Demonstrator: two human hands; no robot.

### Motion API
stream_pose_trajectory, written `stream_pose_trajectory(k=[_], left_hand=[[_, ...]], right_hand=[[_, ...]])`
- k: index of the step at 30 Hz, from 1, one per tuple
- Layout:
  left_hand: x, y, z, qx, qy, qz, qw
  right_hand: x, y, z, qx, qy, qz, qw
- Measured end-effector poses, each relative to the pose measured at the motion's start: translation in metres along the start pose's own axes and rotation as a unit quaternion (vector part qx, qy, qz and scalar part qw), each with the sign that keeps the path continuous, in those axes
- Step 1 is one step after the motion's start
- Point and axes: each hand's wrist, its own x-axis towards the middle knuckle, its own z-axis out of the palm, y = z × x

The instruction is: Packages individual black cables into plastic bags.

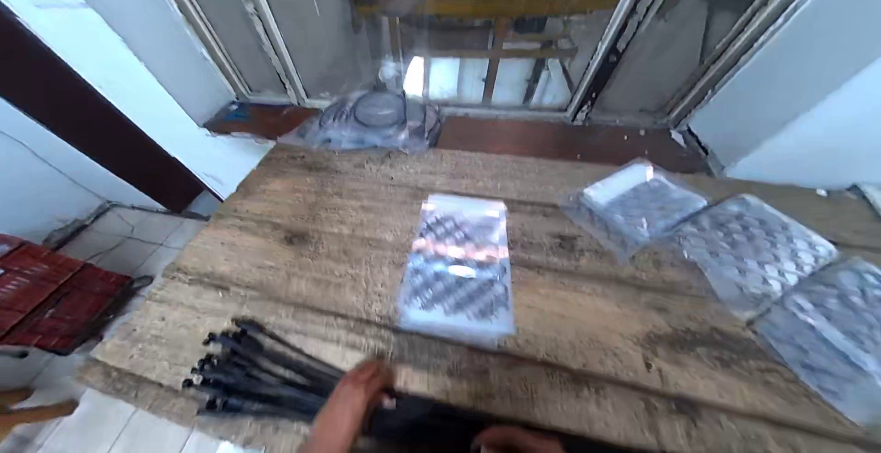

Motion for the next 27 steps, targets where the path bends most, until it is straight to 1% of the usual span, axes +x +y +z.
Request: stream_pose_trajectory(k=[2, 3, 5, 8, 9, 11, 13, 15, 16, 17, 18, 19, 20, 23, 25, 27], left_hand=[[0.009, 0.006, -0.007, 0.013, -0.046, -0.002, 0.999], [0.012, 0.008, -0.01, 0.025, -0.065, 0.005, 0.998], [0.009, 0.009, -0.012, 0.031, -0.087, 0.021, 0.995], [-0.002, 0.002, -0.005, 0.045, -0.042, 0.07, 0.996], [-0.006, 0.002, -0.004, 0.051, -0.024, 0.084, 0.995], [-0.014, 0.011, -0.008, 0.043, -0.001, 0.101, 0.994], [-0.023, 0.024, -0.019, 0.006, 0.024, 0.123, 0.992], [-0.032, 0.039, -0.039, -0.027, 0.026, 0.138, 0.99], [-0.036, 0.045, -0.047, -0.033, 0.028, 0.145, 0.988], [-0.039, 0.046, -0.051, -0.029, 0.039, 0.155, 0.987], [-0.04, 0.046, -0.05, -0.024, 0.054, 0.16, 0.985], [-0.041, 0.044, -0.046, -0.018, 0.066, 0.162, 0.984], [-0.04, 0.043, -0.04, -0.015, 0.073, 0.163, 0.984], [-0.032, 0.039, -0.022, -0.022, 0.089, 0.174, 0.98], [-0.028, 0.038, -0.015, -0.026, 0.071, 0.17, 0.983], [-0.03, 0.038, -0.011, -0.035, 0.045, 0.162, 0.985]], right_hand=[[-0.021, 0.014, 0.002, -0.013, 0.057, 0.047, 0.997], [-0.027, 0.019, 0.003, -0.024, 0.069, 0.065, 0.995], [-0.042, 0.025, 0.009, -0.015, 0.055, 0.095, 0.994], [-0.068, 0.035, 0.022, 0.038, 0.006, 0.153, 0.987], [-0.075, 0.039, 0.026, 0.07, 0.003, 0.175, 0.982], [-0.086, 0.049, 0.035, 0.174, 0.031, 0.2, 0.964], [-0.091, 0.055, 0.038, 0.306, 0.08, 0.193, 0.929], [-0.096, 0.058, 0.03, 0.41, 0.144, 0.153, 0.887], [-0.097, 0.057, 0.019, 0.446, 0.194, 0.121, 0.865], [-0.097, 0.056, 0.005, 0.476, 0.269, 0.092, 0.832], [-0.096, 0.052, -0.012, 0.488, 0.355, 0.088, 0.792], [-0.097, 0.049, -0.025, 0.491, 0.417, 0.091, 0.759], [-0.099, 0.044, -0.032, 0.487, 0.447, 0.087, 0.745], [-0.098, 0.024, -0.022, 0.465, 0.454, 0.057, 0.758], [-0.092, 0.019, -0.01, 0.45, 0.455, 0.054, 0.767], [-0.084, 0.017, 0.01, 0.432, 0.44, 0.064, 0.785]])
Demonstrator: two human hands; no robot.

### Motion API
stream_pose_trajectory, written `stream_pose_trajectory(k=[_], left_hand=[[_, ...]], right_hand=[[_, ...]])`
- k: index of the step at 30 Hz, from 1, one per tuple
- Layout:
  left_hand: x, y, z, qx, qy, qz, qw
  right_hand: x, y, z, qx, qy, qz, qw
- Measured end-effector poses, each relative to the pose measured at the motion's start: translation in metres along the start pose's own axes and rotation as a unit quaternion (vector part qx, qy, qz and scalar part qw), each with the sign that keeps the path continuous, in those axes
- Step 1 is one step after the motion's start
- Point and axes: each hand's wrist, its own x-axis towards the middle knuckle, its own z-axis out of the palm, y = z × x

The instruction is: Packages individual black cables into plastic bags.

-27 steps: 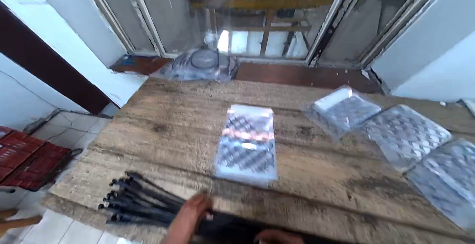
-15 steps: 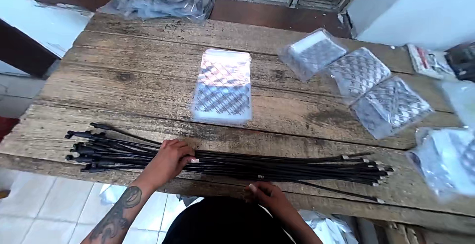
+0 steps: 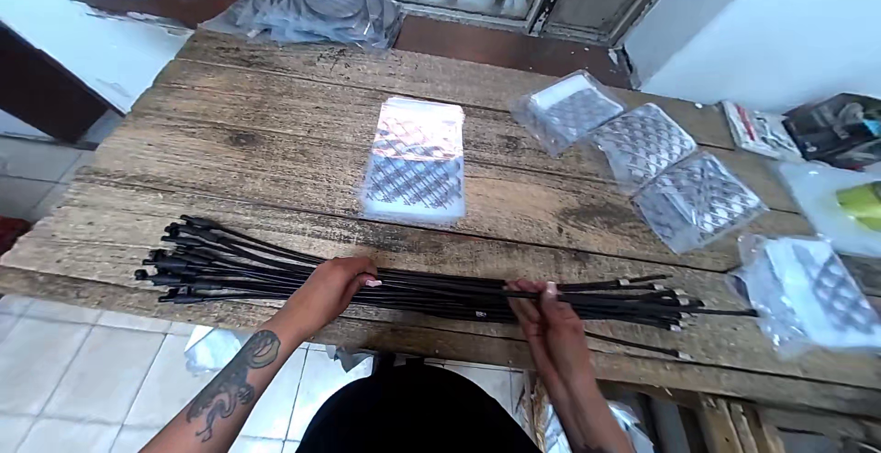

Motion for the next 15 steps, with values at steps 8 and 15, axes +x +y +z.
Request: stream_pose_trajectory(k=[8, 15], left_hand=[[-0.012, -0.006, 0.043, -0.034, -0.045, 0.052, 0.997], [0.002, 0.065, 0.092, 0.094, 0.0, 0.073, 0.993]], right_hand=[[-0.029, 0.06, 0.019, -0.011, -0.142, 0.071, 0.987], [-0.021, 0.014, -0.009, -0.018, -0.062, 0.126, 0.99]])
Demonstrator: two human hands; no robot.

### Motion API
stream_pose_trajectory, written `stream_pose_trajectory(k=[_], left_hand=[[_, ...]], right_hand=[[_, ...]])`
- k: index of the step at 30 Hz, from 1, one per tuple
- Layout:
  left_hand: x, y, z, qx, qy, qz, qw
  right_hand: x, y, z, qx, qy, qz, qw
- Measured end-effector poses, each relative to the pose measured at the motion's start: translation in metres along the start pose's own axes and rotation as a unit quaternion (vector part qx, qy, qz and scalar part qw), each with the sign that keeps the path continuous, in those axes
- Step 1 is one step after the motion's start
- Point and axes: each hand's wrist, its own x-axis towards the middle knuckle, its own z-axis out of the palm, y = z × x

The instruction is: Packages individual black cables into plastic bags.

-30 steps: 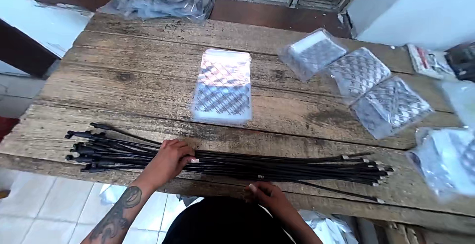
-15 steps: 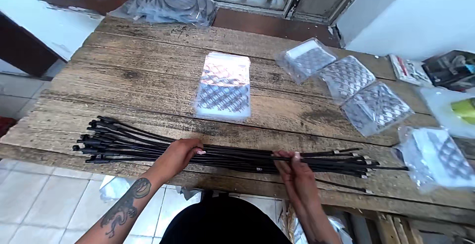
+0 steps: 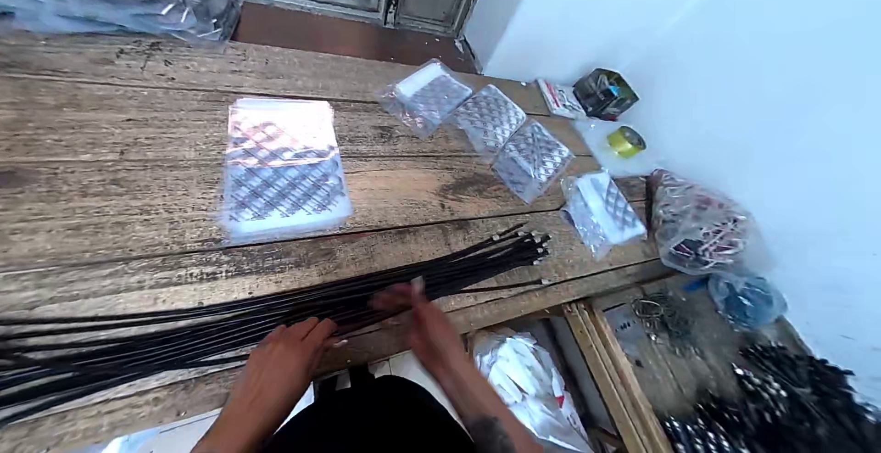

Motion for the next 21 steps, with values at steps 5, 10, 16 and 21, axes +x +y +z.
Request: stream_pose_trajectory(k=[5, 10, 16, 21], left_hand=[[-0.011, -0.013, 0.003, 0.065, -0.006, 0.041, 0.997], [-0.036, -0.049, -0.011, 0.071, -0.046, -0.003, 0.996], [-0.056, -0.084, -0.024, 0.112, -0.021, -0.014, 0.993], [-0.037, -0.055, -0.013, 0.067, -0.036, -0.05, 0.996]], right_hand=[[0.02, -0.061, -0.103, 0.121, 0.246, -0.032, 0.961], [0.009, -0.075, -0.127, 0.029, 0.271, -0.109, 0.956], [0.013, -0.075, -0.135, 0.05, 0.253, -0.096, 0.961], [0.016, -0.061, -0.126, 0.064, 0.236, -0.099, 0.965]])
